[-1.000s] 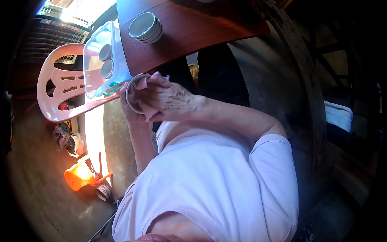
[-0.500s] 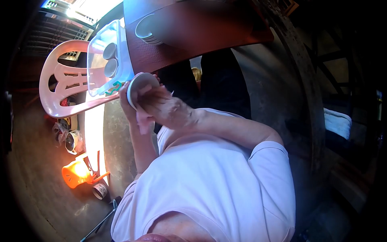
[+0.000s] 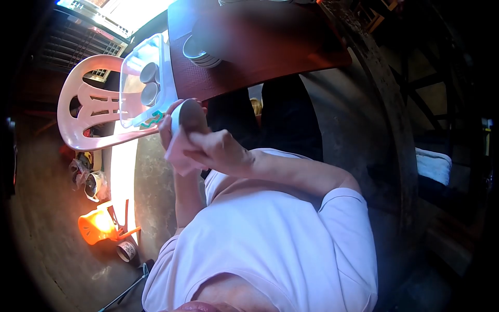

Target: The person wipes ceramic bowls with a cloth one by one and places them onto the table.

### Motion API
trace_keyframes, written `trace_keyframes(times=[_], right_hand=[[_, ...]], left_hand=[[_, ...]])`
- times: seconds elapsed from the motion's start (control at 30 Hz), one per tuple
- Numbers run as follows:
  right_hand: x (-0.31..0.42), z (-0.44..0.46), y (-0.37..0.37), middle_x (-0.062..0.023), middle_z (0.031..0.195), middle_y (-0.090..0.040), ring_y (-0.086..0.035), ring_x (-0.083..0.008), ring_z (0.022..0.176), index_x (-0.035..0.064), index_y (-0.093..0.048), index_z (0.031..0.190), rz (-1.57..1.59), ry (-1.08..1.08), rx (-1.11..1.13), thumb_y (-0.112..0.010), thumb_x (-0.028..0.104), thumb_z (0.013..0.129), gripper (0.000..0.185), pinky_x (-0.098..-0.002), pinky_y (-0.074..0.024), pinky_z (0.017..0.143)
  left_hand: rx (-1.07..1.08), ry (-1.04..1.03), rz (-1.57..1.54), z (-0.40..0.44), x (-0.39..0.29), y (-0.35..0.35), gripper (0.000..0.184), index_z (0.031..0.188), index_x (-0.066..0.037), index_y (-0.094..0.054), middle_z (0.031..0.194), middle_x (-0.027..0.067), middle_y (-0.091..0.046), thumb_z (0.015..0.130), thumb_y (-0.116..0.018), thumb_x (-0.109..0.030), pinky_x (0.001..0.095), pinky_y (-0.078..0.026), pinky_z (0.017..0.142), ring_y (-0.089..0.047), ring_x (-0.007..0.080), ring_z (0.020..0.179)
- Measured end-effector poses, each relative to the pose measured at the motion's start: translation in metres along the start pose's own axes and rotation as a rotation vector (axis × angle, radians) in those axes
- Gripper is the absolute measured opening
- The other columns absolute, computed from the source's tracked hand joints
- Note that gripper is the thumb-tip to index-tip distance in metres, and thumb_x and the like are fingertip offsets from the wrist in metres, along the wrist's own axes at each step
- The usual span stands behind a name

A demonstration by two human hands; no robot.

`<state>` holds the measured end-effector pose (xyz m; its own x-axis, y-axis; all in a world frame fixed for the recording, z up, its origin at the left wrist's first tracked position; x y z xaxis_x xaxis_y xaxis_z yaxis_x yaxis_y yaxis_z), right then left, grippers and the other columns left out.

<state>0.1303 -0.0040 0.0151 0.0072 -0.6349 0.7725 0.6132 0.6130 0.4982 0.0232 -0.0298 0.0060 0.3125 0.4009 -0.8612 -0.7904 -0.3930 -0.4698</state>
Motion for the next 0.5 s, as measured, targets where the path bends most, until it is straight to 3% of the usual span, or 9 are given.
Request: trace_keyframes(times=[0.07, 0.2, 0.23, 0.27, 0.3, 0.37, 0.4, 0.47, 0.5], right_hand=[[0.012, 0.001, 0.012, -0.0124, 0.099, -0.067, -0.066, -0.0246, 0.091, 0.0023, -0.062, 0.101, -0.258, 0.540, -0.173, -0.061, 0.006, 0.080, 0.022, -0.0341, -0.0508, 0.083], [-0.008, -0.001, 0.005, -0.0110, 0.106, -0.065, -0.065, -0.0258, 0.095, 0.0033, -0.062, 0.105, -0.230, 0.469, -0.166, -0.060, 0.005, 0.079, 0.027, -0.0372, -0.0484, 0.090], [-0.005, -0.004, 0.004, -0.0129, 0.104, -0.066, -0.064, -0.0293, 0.094, 0.0034, -0.063, 0.106, -0.101, 0.354, -0.155, -0.062, 0.009, 0.080, 0.027, -0.0390, -0.0494, 0.086], [-0.006, -0.006, -0.001, -0.0087, 0.099, -0.067, -0.065, -0.0225, 0.088, 0.0025, -0.062, 0.108, -0.022, 0.175, -0.063, -0.063, 0.017, 0.085, 0.027, -0.0345, -0.0505, 0.080], [-0.014, -0.004, -0.003, -0.0058, 0.096, -0.066, -0.062, -0.0167, 0.086, 0.0018, -0.062, 0.106, 0.407, -0.115, -0.031, -0.063, 0.021, 0.087, 0.027, -0.0310, -0.0497, 0.078], [-0.014, 0.009, -0.002, 0.0007, 0.095, -0.061, -0.054, -0.0040, 0.087, 0.0021, -0.061, 0.107, 1.122, -0.496, -0.045, -0.058, 0.022, 0.094, 0.024, -0.0217, -0.0460, 0.076], [-0.014, 0.014, -0.001, 0.0006, 0.094, -0.061, -0.053, -0.0033, 0.086, 0.0021, -0.061, 0.107, 1.335, -0.521, -0.089, -0.058, 0.022, 0.094, 0.024, -0.0213, -0.0454, 0.074], [-0.011, 0.015, 0.004, -0.0026, 0.092, -0.063, -0.056, -0.0050, 0.084, 0.0032, -0.061, 0.107, 0.978, -0.420, -0.046, -0.061, 0.020, 0.091, 0.023, -0.0230, -0.0466, 0.073], [-0.003, 0.015, 0.014, -0.0049, 0.092, -0.064, -0.059, -0.0086, 0.082, 0.0035, -0.060, 0.107, 0.665, -0.319, 0.034, -0.062, 0.018, 0.089, 0.023, -0.0249, -0.0476, 0.073]], left_hand=[[-0.117, 0.470, -0.401, 0.002, -0.003, -0.003, 0.039, 0.112, 0.000, -0.059, 0.106, 0.0177, -0.062, 0.088, -0.046, -0.027, 0.0385, -0.052, 0.085, -0.063, 0.0287, 0.090], [-0.106, 0.454, -0.350, 0.012, 0.015, 0.016, 0.042, 0.111, 0.004, -0.057, 0.096, 0.0168, -0.065, 0.090, -0.043, -0.030, 0.0349, -0.050, 0.086, -0.063, 0.0271, 0.089], [-0.169, 0.392, -0.299, 0.009, 0.015, 0.011, 0.042, 0.112, 0.002, -0.057, 0.095, 0.0159, -0.065, 0.090, -0.043, -0.030, 0.0354, -0.050, 0.085, -0.063, 0.0256, 0.088], [-0.013, -0.047, 0.052, 0.007, -0.003, -0.004, 0.041, 0.112, 0.001, -0.057, 0.100, 0.0158, -0.064, 0.090, -0.045, -0.032, 0.0349, -0.049, 0.086, -0.063, 0.0254, 0.090], [-0.007, -0.516, 0.361, -0.006, -0.021, -0.020, 0.041, 0.113, -0.001, -0.056, 0.105, 0.0157, -0.062, 0.090, -0.046, -0.033, 0.0345, -0.048, 0.087, -0.062, 0.0252, 0.093], [-0.073, -0.302, 0.467, -0.006, 0.007, 0.014, 0.037, 0.115, -0.002, -0.054, 0.117, 0.0177, -0.057, 0.084, -0.062, -0.022, 0.0357, -0.047, 0.090, -0.060, 0.0279, 0.101], [-0.146, -0.658, 0.791, -0.015, 0.005, 0.006, 0.042, 0.116, -0.002, -0.053, 0.122, 0.0173, -0.055, 0.082, -0.066, -0.024, 0.0364, -0.047, 0.091, -0.058, 0.0277, 0.106], [0.004, -0.646, 0.862, -0.009, 0.005, 0.012, 0.052, 0.132, -0.004, -0.041, 0.130, 0.0201, -0.049, 0.088, -0.058, -0.024, 0.0415, -0.044, 0.098, -0.052, 0.0313, 0.116], [0.035, -0.412, 0.336, -0.004, 0.010, 0.019, 0.057, 0.135, -0.005, -0.039, 0.134, 0.0214, -0.045, 0.090, -0.052, -0.037, 0.0436, -0.042, 0.100, -0.049, 0.0330, 0.119]])
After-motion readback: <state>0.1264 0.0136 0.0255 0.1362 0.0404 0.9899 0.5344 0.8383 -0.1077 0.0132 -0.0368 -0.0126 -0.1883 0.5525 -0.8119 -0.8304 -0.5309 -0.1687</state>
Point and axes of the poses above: each hand's wrist, its own z-axis towards the middle knuckle, its own y-axis out of the back of the hand, x = y × z, the point moved 5 cm from there along z, towards the middle knuckle
